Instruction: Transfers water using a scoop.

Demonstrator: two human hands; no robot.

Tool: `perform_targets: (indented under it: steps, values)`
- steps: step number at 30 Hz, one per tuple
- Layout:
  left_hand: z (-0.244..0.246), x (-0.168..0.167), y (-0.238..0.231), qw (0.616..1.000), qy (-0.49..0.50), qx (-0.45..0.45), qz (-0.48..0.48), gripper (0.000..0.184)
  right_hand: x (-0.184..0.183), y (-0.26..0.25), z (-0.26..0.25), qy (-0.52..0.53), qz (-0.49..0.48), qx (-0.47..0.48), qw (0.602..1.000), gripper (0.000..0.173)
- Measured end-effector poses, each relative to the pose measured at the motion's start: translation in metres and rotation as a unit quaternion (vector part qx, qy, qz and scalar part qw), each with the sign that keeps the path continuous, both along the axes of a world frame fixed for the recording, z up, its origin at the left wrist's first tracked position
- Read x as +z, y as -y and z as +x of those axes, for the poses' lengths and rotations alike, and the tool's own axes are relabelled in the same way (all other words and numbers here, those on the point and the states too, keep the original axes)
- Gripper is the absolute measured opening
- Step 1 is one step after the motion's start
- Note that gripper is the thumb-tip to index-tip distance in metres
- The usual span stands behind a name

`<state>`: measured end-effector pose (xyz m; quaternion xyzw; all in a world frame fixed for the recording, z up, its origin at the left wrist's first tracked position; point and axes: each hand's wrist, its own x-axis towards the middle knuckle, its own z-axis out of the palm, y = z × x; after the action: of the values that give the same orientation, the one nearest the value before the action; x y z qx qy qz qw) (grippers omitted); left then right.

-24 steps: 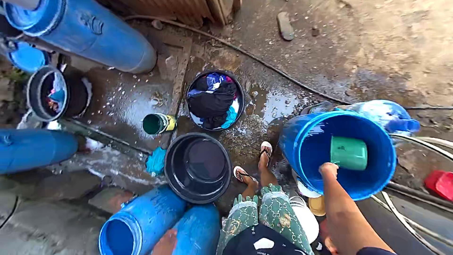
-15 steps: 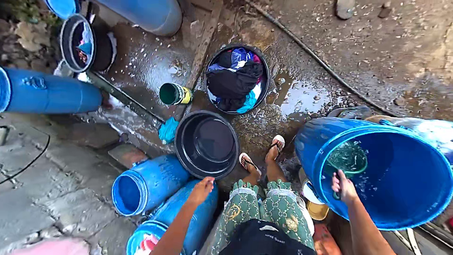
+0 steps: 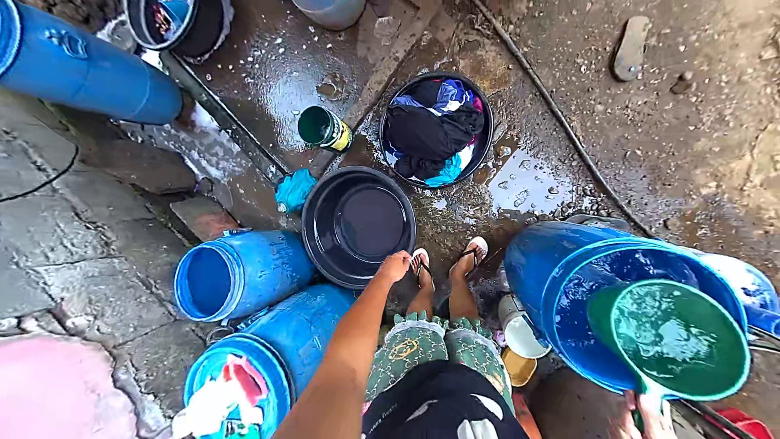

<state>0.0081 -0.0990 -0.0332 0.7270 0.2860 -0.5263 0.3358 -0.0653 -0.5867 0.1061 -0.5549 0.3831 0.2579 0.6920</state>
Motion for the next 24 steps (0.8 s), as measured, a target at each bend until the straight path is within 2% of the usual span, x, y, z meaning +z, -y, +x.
perform_targets:
  steps: [3, 6, 10, 12, 14, 16, 19, 20, 22, 24]
  values:
    - [0.012, -0.003, 0.004, 1.000, 0.009, 0.013, -0.005, 0.039, 0.033, -0.022, -0.005, 0.029, -0.020, 0.067, 0.997, 0.028]
    - [0.021, -0.005, 0.007, 0.999, -0.004, 0.043, -0.003, 0.038, 0.053, -0.061, -0.002, 0.022, -0.040, 0.135, 0.990, 0.020]
    - [0.022, -0.003, 0.001, 0.995, -0.033, 0.091, 0.009, 0.052, 0.063, -0.126, 0.007, 0.008, -0.051, 0.231, 0.972, 0.015]
    - [0.018, -0.001, -0.005, 0.992, -0.060, 0.108, 0.020, 0.051, 0.058, -0.157, 0.010, 0.013, -0.074, 0.300, 0.951, 0.012]
    - [0.009, -0.003, -0.013, 0.989, -0.075, 0.121, 0.028, 0.042, 0.046, -0.188, 0.011, 0.041, -0.100, 0.375, 0.921, 0.018]
    - [-0.005, -0.006, -0.019, 0.989, -0.053, 0.132, 0.034, 0.038, 0.035, -0.219, 0.015, 0.078, -0.145, 0.460, 0.873, 0.032]
    - [-0.026, -0.005, -0.029, 0.980, 0.076, 0.177, 0.052, 0.046, 0.029, -0.272, 0.026, 0.105, -0.209, 0.550, 0.802, 0.037]
    - [-0.026, 0.005, -0.034, 0.982, 0.080, 0.156, 0.065, 0.052, 0.031, -0.290, 0.030, 0.095, -0.221, 0.575, 0.782, 0.038]
    - [-0.019, 0.015, -0.048, 0.993, 0.023, 0.014, 0.111, 0.070, 0.031, -0.318, 0.041, 0.051, -0.240, 0.637, 0.731, 0.043]
    - [-0.015, 0.013, -0.063, 0.993, 0.007, -0.026, 0.118, 0.078, 0.032, -0.342, 0.052, 0.014, -0.256, 0.692, 0.675, 0.047]
